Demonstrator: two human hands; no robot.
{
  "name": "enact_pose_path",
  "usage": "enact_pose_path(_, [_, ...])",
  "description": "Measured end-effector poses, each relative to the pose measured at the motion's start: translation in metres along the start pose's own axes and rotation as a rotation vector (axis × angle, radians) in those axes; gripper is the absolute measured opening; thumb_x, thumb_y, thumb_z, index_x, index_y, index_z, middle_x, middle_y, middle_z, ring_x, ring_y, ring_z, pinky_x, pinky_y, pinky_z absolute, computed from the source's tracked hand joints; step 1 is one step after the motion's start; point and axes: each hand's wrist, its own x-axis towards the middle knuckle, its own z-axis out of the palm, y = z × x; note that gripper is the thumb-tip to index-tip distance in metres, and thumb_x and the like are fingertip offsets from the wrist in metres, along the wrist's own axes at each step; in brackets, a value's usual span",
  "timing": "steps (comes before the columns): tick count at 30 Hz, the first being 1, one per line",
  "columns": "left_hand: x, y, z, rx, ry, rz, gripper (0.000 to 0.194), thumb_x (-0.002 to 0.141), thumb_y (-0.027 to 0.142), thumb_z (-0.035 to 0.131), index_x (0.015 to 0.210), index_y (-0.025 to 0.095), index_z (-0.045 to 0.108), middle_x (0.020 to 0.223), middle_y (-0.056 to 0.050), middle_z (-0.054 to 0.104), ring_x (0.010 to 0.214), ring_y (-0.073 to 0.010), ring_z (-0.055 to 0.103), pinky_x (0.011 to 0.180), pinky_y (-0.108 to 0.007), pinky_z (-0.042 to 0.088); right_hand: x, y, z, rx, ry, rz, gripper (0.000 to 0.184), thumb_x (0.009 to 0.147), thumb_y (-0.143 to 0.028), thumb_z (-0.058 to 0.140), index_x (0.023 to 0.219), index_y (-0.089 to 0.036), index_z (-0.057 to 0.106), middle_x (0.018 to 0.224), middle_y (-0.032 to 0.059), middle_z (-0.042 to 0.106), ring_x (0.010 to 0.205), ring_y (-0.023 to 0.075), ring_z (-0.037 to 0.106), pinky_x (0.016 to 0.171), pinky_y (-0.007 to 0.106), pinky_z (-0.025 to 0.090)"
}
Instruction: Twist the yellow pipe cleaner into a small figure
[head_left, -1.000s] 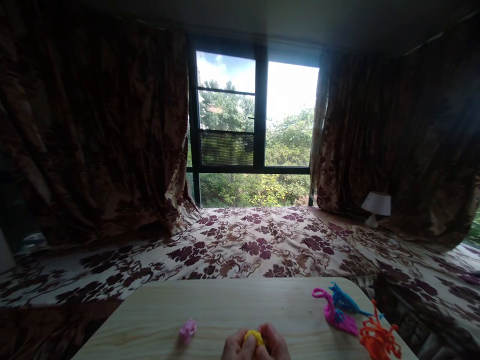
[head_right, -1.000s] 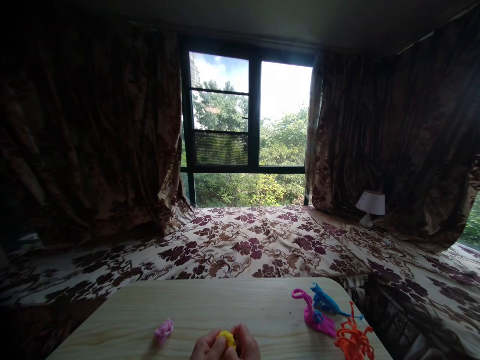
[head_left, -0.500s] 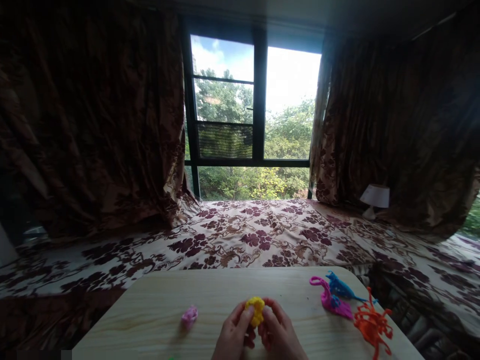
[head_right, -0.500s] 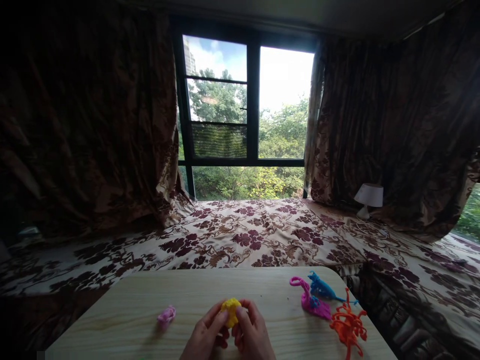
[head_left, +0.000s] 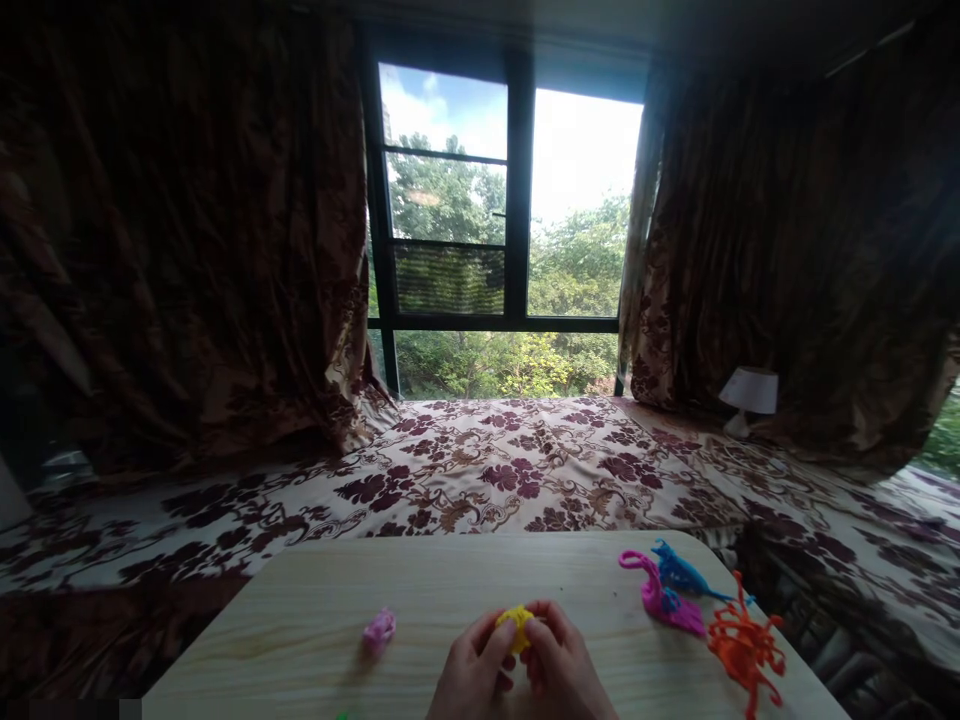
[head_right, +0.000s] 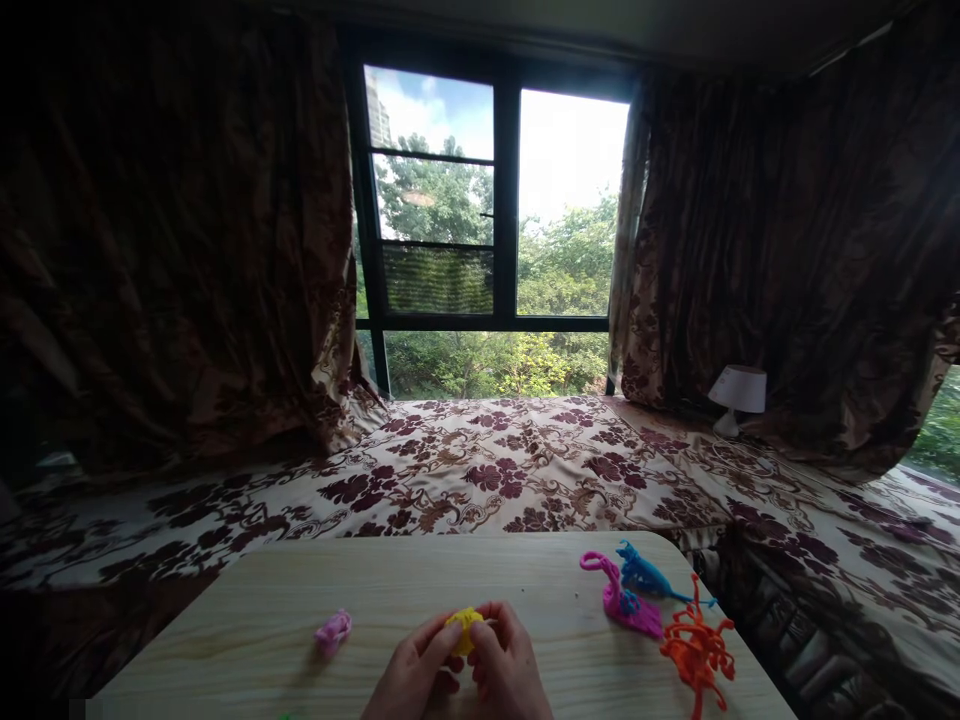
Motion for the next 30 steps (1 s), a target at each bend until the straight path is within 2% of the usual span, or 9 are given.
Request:
enact_pose_path(5, [-0.003,-0.001,0.005,0.082,-0.064,0.011,0.038,0.079,0.043,0.046,0.095,0.013,0.062,0.06,0.002,0.053,0.051,-0.0102,0.046,0.046,-0.02,0.037,-0.002,0.001,0.003,-0.047,0.064,-0.054,0.012,0.072,-0.027,0.055,0.071,-0.015,0.054,0.054,-0.0043,0.053,0.047,0.008,0.044,0.042,0.018,0.034])
enact_pose_path(7, [-0.003,-0.002,0.008,0.112,-0.034,0.062,0.033,0.078,0.038,0.047,0.092,0.012,0.062,0.061,0.002,0.054,0.052,-0.0109,0.047,0.048,-0.021,0.038,-0.003,0.001,0.005,-0.037,0.077,-0.097,0.007,0.071,-0.021,0.054,0.066,-0.016,0.053,0.056,-0.004,0.053,0.052,0.0093,0.046,0.047,0.019,0.037])
enact_pose_path(10, [-0.003,-0.004,0.013,0.117,0.036,0.158,0.023,0.076,0.031,0.05,0.08,0.012,0.064,0.064,0.0,0.058,0.062,-0.0139,0.051,0.059,-0.023,0.042,-0.004,0.003,0.008,-0.031,0.096,-0.129,0.006,0.069,-0.017,0.051,0.062,-0.016,0.051,0.054,-0.0053,0.049,0.051,0.0093,0.044,0.047,0.019,0.036])
enact_pose_path(12, [-0.003,-0.006,0.014,0.099,0.073,0.144,0.023,0.075,0.031,0.052,0.081,0.012,0.064,0.064,0.0,0.059,0.064,-0.0151,0.053,0.06,-0.024,0.043,-0.003,0.004,0.008,-0.031,0.102,-0.144,0.008,0.07,-0.019,0.052,0.062,-0.016,0.051,0.054,-0.0051,0.049,0.05,0.0095,0.044,0.046,0.019,0.037])
enact_pose_path(15, [0.0,-0.008,0.01,-0.009,0.097,0.036,0.035,0.074,0.037,0.055,0.098,0.013,0.061,0.071,-0.002,0.064,0.063,-0.0161,0.057,0.055,-0.025,0.045,-0.002,0.004,0.009,-0.056,0.135,-0.211,0.011,0.074,-0.026,0.055,0.072,-0.016,0.055,0.063,-0.0017,0.056,0.057,0.0121,0.052,0.052,0.022,0.042])
enact_pose_path(18, [0.005,-0.01,0.003,-0.206,0.09,0.034,0.043,0.072,0.036,0.059,0.109,0.015,0.055,0.094,-0.007,0.066,0.081,-0.0199,0.062,0.07,-0.029,0.049,-0.004,0.003,0.009,-0.178,0.152,-0.309,0.021,0.076,-0.03,0.057,0.093,-0.017,0.056,0.076,0.0027,0.063,0.065,0.0148,0.057,0.058,0.024,0.046])
enact_pose_path(21, [0.008,-0.011,-0.003,-0.336,0.058,0.035,0.041,0.073,0.034,0.059,0.109,0.014,0.054,0.099,-0.011,0.066,0.088,-0.0221,0.062,0.078,-0.033,0.048,-0.007,0.002,0.009,-0.304,0.08,-0.383,0.029,0.078,-0.027,0.056,0.106,-0.018,0.054,0.085,0.0045,0.063,0.066,0.0146,0.058,0.059,0.023,0.047])
enact_pose_path(25, [0.007,-0.008,-0.004,-0.387,0.042,-0.033,0.042,0.078,0.036,0.054,0.114,0.014,0.052,0.099,-0.012,0.067,0.086,-0.0235,0.063,0.077,-0.035,0.048,-0.008,0.004,0.007,-0.335,0.046,-0.41,0.023,0.08,-0.024,0.055,0.102,-0.019,0.056,0.078,0.0016,0.061,0.065,0.013,0.056,0.059,0.022,0.045])
enact_pose_path(30, [-0.002,0.008,0.001,-0.457,-0.054,-0.006,0.03,0.074,0.027,0.06,0.101,0.013,0.061,0.099,-0.011,0.067,0.091,-0.0243,0.062,0.082,-0.036,0.047,-0.007,0.005,0.007,-0.355,0.089,-0.42,0.027,0.077,-0.024,0.058,0.103,-0.019,0.052,0.073,-0.0005,0.057,0.061,0.0113,0.052,0.054,0.02,0.044])
